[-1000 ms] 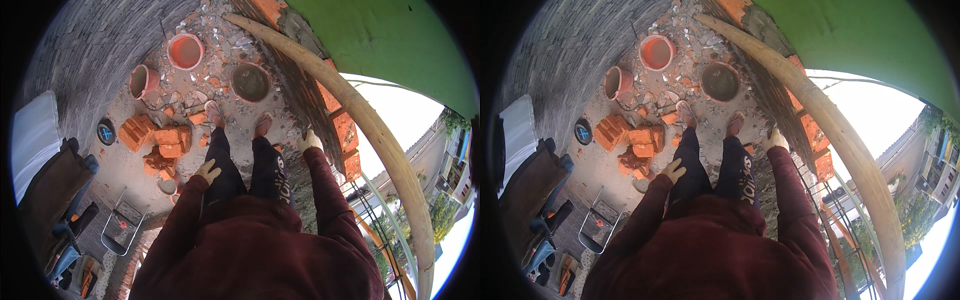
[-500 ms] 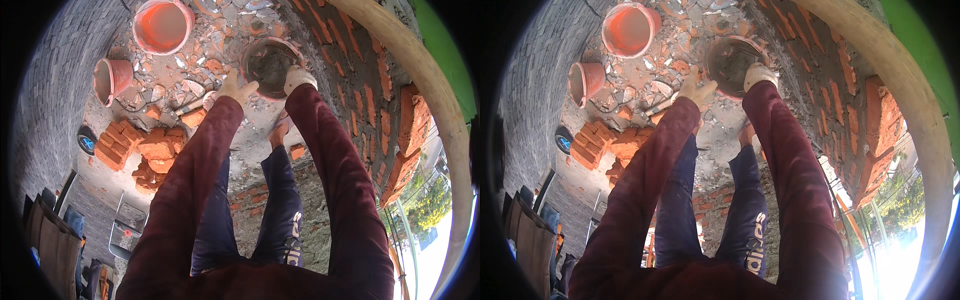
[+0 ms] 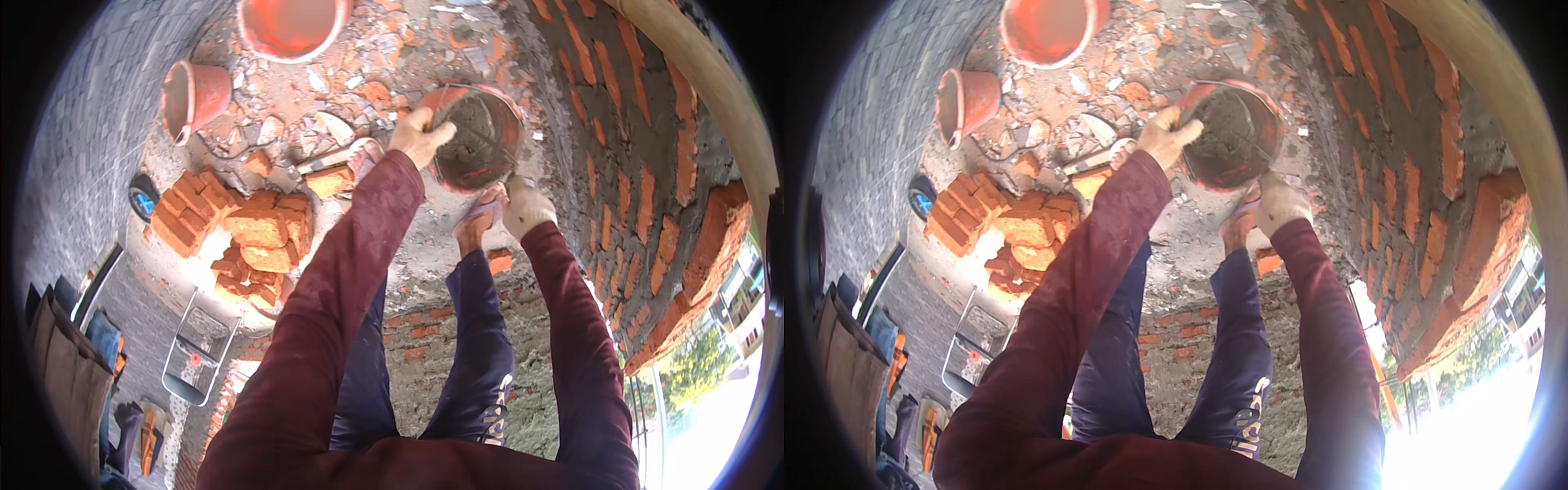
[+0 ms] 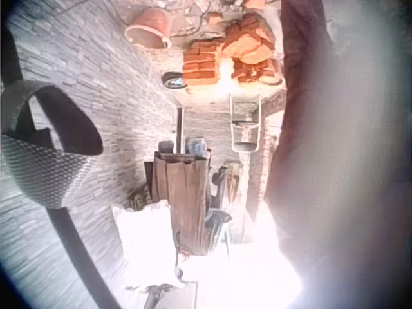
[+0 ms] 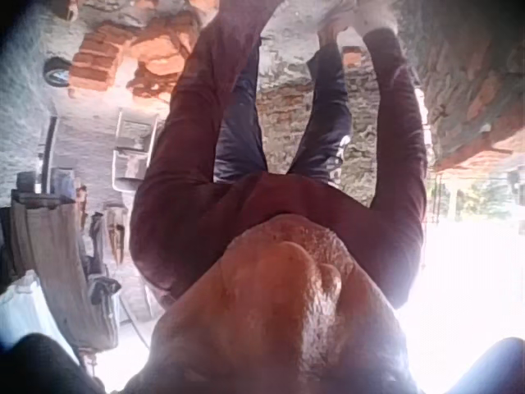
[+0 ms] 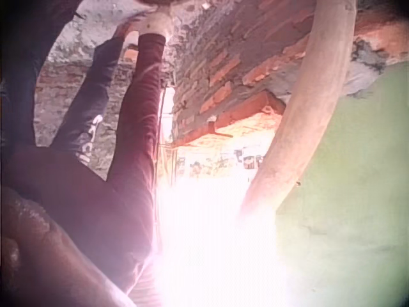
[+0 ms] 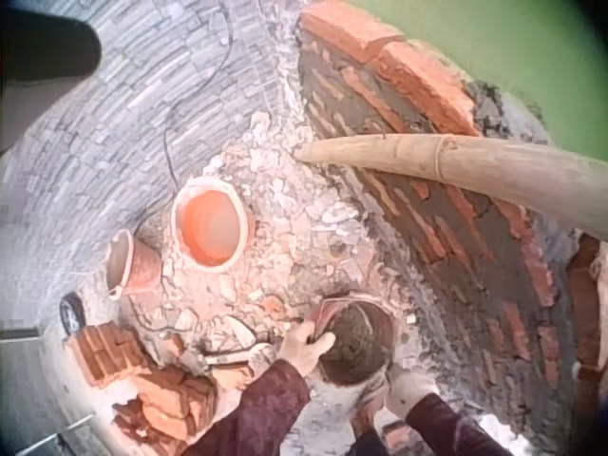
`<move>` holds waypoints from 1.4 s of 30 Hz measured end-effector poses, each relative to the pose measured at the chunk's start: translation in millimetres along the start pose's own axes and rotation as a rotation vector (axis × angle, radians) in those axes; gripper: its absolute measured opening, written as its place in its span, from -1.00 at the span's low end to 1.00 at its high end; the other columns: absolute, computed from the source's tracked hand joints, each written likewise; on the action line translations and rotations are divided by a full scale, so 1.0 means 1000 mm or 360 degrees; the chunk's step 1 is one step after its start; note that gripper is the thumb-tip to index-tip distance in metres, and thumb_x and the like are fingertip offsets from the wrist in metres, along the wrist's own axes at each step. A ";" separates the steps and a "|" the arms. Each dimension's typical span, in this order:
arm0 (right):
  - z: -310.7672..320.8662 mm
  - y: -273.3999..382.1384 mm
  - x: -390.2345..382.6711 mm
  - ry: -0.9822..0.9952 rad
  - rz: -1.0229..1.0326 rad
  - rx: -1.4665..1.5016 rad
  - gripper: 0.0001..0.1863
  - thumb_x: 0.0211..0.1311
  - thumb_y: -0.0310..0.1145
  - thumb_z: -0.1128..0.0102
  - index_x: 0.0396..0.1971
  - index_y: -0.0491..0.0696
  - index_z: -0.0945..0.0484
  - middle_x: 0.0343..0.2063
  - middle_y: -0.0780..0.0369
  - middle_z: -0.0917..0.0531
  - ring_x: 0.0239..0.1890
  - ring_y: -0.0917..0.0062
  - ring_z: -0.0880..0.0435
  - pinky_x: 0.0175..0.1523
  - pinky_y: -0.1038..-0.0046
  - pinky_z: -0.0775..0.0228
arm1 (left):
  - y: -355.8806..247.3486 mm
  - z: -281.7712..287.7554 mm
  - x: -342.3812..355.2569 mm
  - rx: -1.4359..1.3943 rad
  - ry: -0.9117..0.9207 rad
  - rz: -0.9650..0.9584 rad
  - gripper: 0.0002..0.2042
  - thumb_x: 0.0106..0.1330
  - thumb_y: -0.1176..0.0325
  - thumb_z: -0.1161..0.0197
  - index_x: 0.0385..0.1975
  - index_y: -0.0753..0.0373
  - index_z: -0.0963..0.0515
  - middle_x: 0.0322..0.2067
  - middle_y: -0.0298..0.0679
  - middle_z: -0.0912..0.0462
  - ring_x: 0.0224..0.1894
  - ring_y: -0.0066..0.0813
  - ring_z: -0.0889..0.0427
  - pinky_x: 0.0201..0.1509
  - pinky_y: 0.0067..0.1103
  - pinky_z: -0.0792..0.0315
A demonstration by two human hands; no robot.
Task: The person lays bricks on a wall using a trowel to apply mortar. They repeatedly pick up bricks, place them on the wall, and adjust their position while working on an elevated surface.
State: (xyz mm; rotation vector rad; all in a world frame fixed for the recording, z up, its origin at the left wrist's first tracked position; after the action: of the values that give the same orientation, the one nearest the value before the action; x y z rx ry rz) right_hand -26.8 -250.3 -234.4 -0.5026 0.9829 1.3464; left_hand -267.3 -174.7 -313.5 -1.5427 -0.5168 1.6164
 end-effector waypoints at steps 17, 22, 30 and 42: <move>0.205 0.364 0.164 -0.0296 0.0755 -0.1004 -0.69 0.28 -0.31 -0.16 -0.11 -0.09 -0.78 -0.12 -0.01 -0.78 -0.06 0.11 -0.80 0.04 0.09 -0.64 | 0.029 0.311 -0.102 -0.0181 -0.1482 0.0315 -0.69 0.31 0.30 -0.48 -0.57 0.15 -0.46 -0.59 -0.49 -0.44 -0.52 -0.66 -0.32 -0.42 -0.54 -0.32; 0.179 0.384 0.271 -0.0209 0.1032 -0.1537 -0.69 0.23 -0.30 -0.17 -0.14 -0.08 -0.79 -0.07 -0.01 -0.77 0.00 0.12 -0.78 0.08 0.12 -0.62 | 0.032 0.343 -0.065 -0.0202 -0.1642 0.0222 -0.50 0.26 0.20 -0.54 -0.64 0.14 -0.25 -0.63 -0.50 -0.20 -0.53 -0.60 -0.15 -0.49 -0.49 -0.17; 0.238 0.328 0.181 0.0753 0.0365 0.0298 -0.52 0.31 -0.18 -0.31 0.11 -0.17 -0.65 -0.43 0.32 -0.65 -0.64 0.58 -0.53 -0.57 0.41 -0.38 | 0.065 0.348 -0.031 -0.0896 -0.1715 0.0236 -0.51 0.25 0.22 -0.52 -0.63 0.13 -0.24 -0.61 -0.46 -0.23 -0.51 -0.59 -0.19 -0.45 -0.49 -0.26; 0.137 0.437 0.041 -0.0291 0.1383 -0.1211 -0.54 0.17 -0.38 -0.26 0.10 -0.12 -0.56 -0.29 0.04 -0.73 -0.23 0.11 -0.79 -0.14 0.20 -0.65 | 0.015 0.350 -0.131 -0.1023 -0.1370 0.0065 -0.68 0.21 0.50 -0.46 -0.60 0.13 -0.38 -0.59 -0.45 -0.50 -0.58 -0.73 -0.37 -0.54 -0.62 -0.35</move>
State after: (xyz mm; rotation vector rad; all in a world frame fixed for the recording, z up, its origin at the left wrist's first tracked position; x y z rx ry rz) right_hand -405.7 -29.4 -96.4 -0.5097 0.4960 2.5323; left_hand -618.3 -201.5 -186.9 -1.1836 -1.5951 2.2528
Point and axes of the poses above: each hand's wrist, its own x-axis towards the middle knuckle, its own z-axis out of the back of the hand, y = z × x, the point moved 5 cm from there along x, towards the middle knuckle
